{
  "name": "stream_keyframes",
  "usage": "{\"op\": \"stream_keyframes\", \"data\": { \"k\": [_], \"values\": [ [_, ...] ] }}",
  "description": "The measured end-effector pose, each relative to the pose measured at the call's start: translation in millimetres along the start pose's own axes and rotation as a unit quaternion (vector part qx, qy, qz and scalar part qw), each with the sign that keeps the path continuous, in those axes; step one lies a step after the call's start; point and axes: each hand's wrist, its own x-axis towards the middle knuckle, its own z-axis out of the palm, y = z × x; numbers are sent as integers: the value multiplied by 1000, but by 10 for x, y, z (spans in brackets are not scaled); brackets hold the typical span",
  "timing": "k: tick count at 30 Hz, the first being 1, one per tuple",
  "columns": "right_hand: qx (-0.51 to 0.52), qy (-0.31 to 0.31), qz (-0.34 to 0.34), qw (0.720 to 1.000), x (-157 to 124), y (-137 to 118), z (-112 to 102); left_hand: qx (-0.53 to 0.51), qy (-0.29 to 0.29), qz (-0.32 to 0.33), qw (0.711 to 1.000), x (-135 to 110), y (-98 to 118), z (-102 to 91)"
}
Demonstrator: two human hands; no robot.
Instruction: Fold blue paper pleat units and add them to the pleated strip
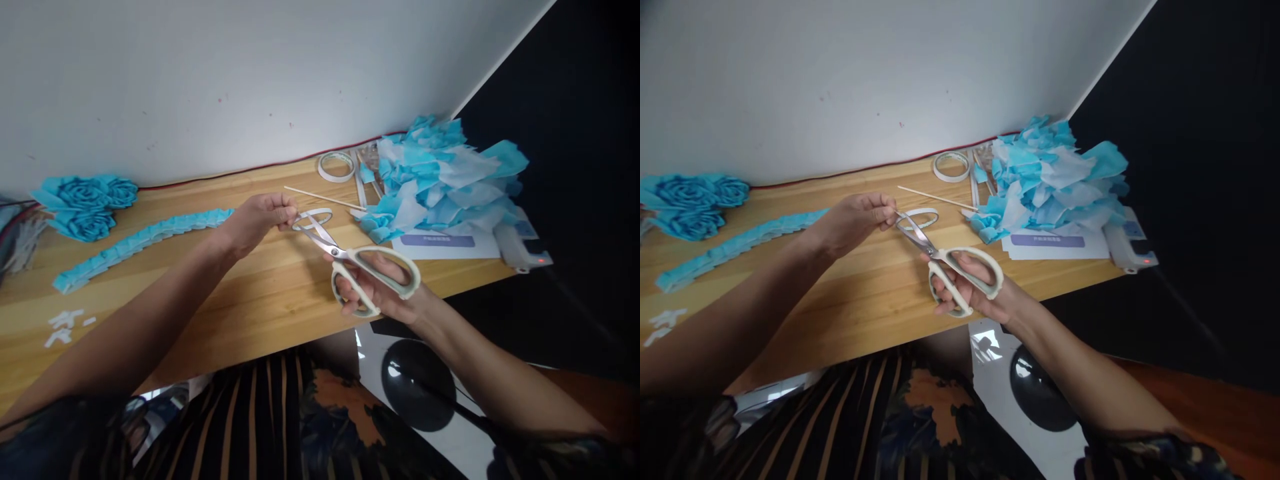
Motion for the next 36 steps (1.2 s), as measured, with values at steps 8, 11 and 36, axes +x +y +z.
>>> {"op": "stream_keyframes", "data": {
  "k": [8, 11, 36],
  "values": [
    [84, -54, -36, 994, 163, 87, -36, -78, 19, 3, 997, -8, -87, -14],
    [84, -51, -34, 995, 181, 101, -18, -90, 33, -8, 995, -17, -118, -3],
    [-57, 100, -81, 990, 228, 157, 137, -100, 141, 12, 985, -98, -230, 106]
  ]
}}
